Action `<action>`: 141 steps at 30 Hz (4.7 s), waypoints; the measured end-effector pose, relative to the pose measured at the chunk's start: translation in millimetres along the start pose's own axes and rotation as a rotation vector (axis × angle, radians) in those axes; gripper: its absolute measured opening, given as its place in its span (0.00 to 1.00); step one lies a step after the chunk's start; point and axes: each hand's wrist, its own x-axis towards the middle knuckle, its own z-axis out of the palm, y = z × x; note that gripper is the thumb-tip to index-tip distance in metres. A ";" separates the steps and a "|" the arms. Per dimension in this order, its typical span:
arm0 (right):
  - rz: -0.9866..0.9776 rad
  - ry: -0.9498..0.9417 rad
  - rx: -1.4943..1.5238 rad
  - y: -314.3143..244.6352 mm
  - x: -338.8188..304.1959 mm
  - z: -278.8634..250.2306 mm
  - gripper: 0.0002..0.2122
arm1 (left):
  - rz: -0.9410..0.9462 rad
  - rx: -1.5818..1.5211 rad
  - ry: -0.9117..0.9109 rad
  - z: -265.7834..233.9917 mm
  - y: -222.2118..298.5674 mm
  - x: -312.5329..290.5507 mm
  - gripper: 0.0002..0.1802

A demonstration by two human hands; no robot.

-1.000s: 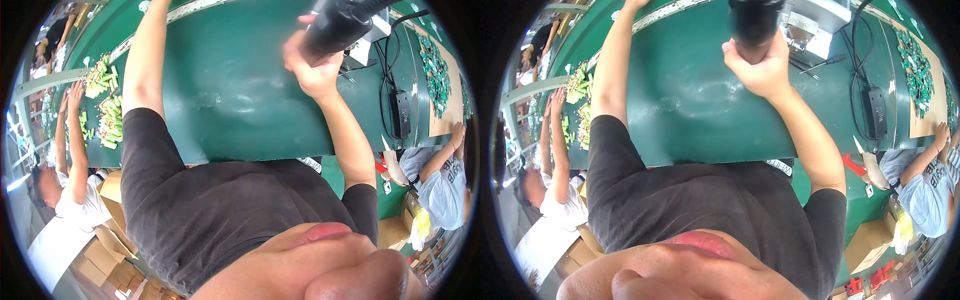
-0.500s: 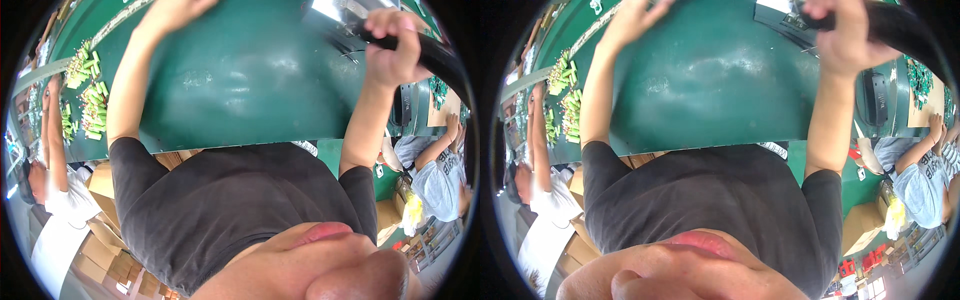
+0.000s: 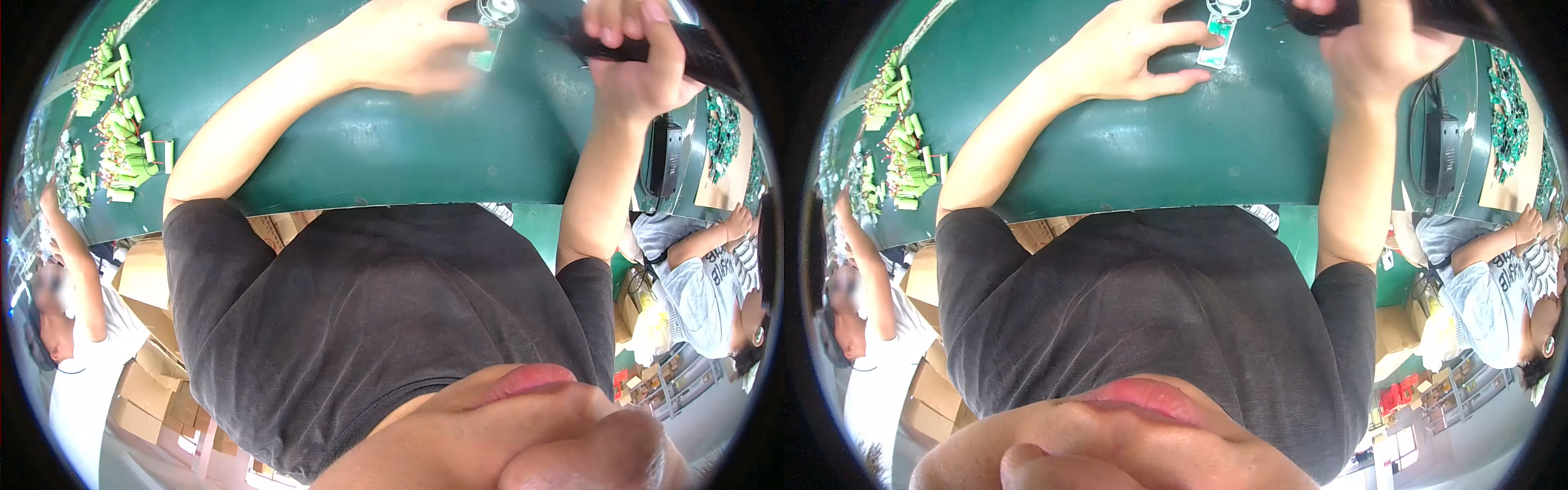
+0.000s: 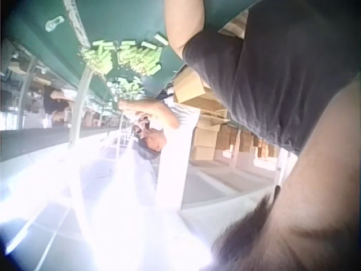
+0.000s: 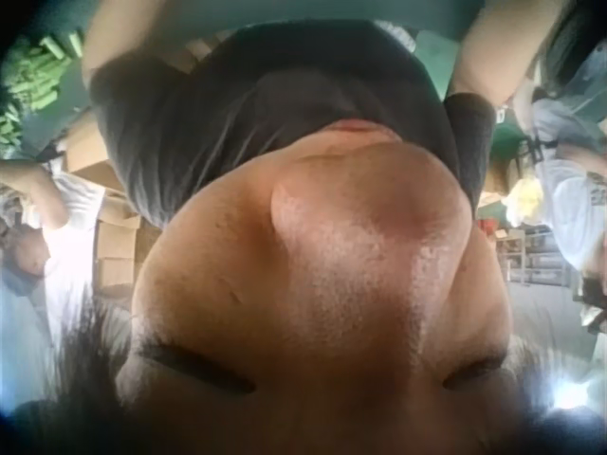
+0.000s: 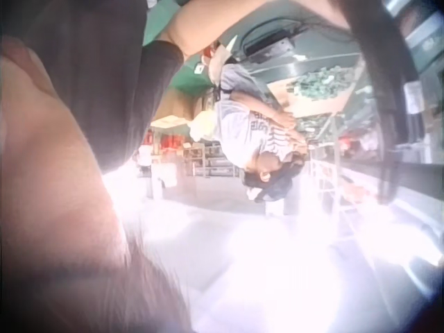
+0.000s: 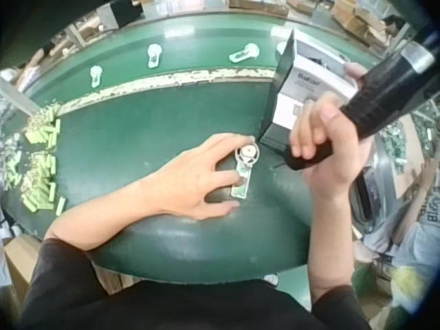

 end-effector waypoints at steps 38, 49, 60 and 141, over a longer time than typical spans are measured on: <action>-0.156 -0.185 -0.298 44.6 -47.0 10.9 0.30 | -0.132 -0.007 0.005 17.1 -3.9 -6.8 0.21; -0.057 0.018 -0.249 37.1 -38.8 26.2 0.27 | -0.269 0.210 0.182 -72.1 -81.6 17.8 0.27; -0.054 -0.022 -0.297 44.8 -43.5 24.0 0.24 | -0.357 0.446 0.153 -80.4 -230.6 76.0 0.28; 0.063 0.084 -0.061 37.1 -34.3 36.4 0.23 | -0.428 0.268 -0.030 -109.2 -251.1 65.2 0.45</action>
